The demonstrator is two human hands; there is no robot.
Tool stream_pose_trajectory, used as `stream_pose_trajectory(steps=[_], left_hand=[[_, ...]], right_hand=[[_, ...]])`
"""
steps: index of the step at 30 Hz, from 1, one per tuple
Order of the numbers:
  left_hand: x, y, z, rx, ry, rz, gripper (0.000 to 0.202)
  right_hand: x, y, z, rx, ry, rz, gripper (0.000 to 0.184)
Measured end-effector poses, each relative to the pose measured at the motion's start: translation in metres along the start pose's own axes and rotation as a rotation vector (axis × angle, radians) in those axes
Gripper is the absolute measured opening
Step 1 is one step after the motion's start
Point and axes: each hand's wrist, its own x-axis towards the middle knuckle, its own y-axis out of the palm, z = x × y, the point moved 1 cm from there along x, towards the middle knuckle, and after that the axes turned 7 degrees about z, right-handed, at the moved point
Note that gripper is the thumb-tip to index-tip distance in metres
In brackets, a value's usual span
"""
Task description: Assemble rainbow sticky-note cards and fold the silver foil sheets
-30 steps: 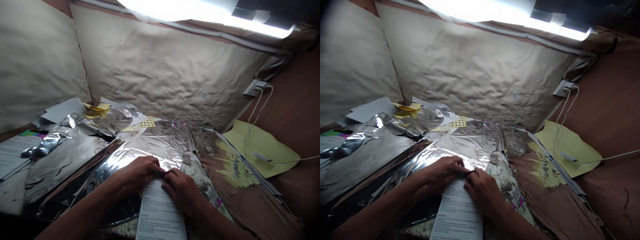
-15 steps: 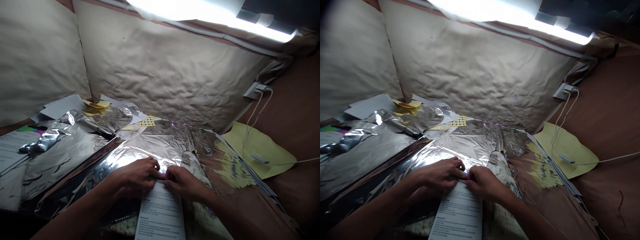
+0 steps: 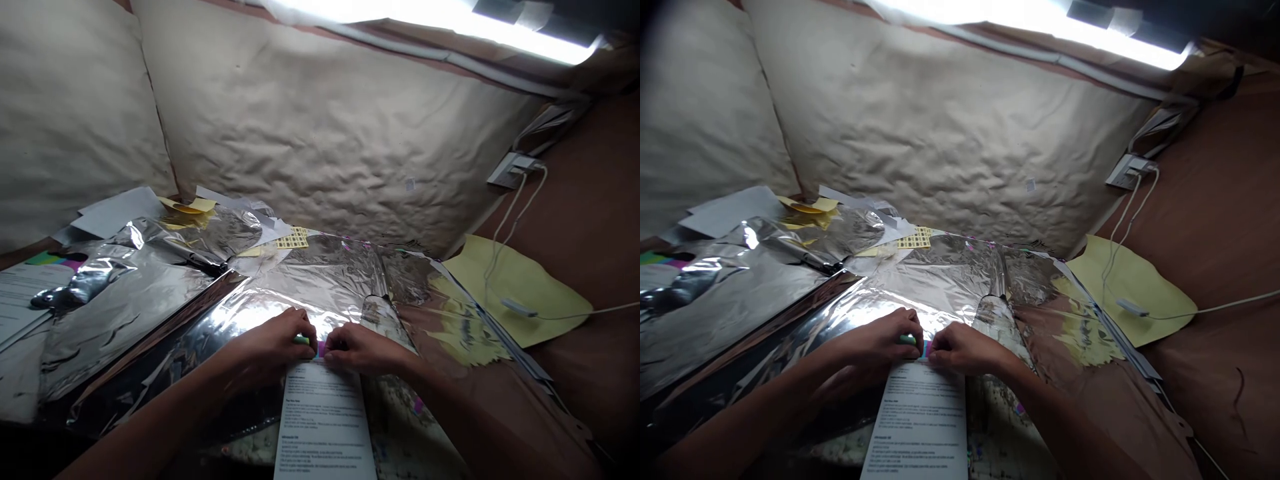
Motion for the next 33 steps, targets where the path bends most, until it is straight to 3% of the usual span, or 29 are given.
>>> stream_pose_trajectory(steps=[2, 5, 8, 13, 16, 19, 22, 26, 28, 31, 33], left_hand=[[0.001, 0.003, 0.0, 0.033, -0.015, -0.039, 0.017], [0.0, 0.004, -0.005, 0.053, -0.065, -0.081, 0.026], [-0.001, 0.003, -0.013, 0.069, -0.149, -0.082, 0.031], [-0.001, 0.003, -0.02, 0.062, -0.285, -0.081, 0.049], [0.001, 0.001, -0.014, -0.171, -0.291, -0.097, 0.053], [0.004, -0.002, -0.008, -0.615, -0.232, -0.198, 0.052], [0.007, -0.003, -0.01, -0.908, -0.185, -0.245, 0.036], [0.01, -0.002, -0.015, -0.816, -0.179, -0.33, 0.027], [0.011, -0.002, -0.014, -0.727, -0.179, -0.368, 0.026], [0.011, -0.003, -0.012, -0.647, -0.163, -0.406, 0.026], [0.011, -0.005, -0.011, -0.621, -0.16, -0.437, 0.027]], right_hand=[[0.0, 0.006, 0.002, -0.08, 0.034, -0.023, 0.014], [-0.002, 0.017, 0.002, -0.233, 0.1, -0.25, 0.011], [-0.006, 0.026, -0.003, -0.334, 0.103, -0.468, 0.032], [-0.01, 0.028, -0.012, -0.2, 0.04, -0.482, 0.033], [-0.008, 0.024, -0.012, 0.053, 0.007, -0.414, 0.025], [-0.003, 0.014, -0.012, 0.407, -0.02, -0.443, 0.029], [0.0, -0.003, -0.01, 0.489, -0.061, -0.467, 0.032], [0.002, -0.027, 0.003, 0.299, -0.077, -0.225, 0.028], [0.004, -0.032, 0.013, 0.112, -0.053, -0.18, 0.021], [0.01, -0.029, 0.029, -0.308, 0.033, -0.335, 0.012], [0.014, -0.026, 0.036, -0.499, 0.085, -0.467, 0.016]])
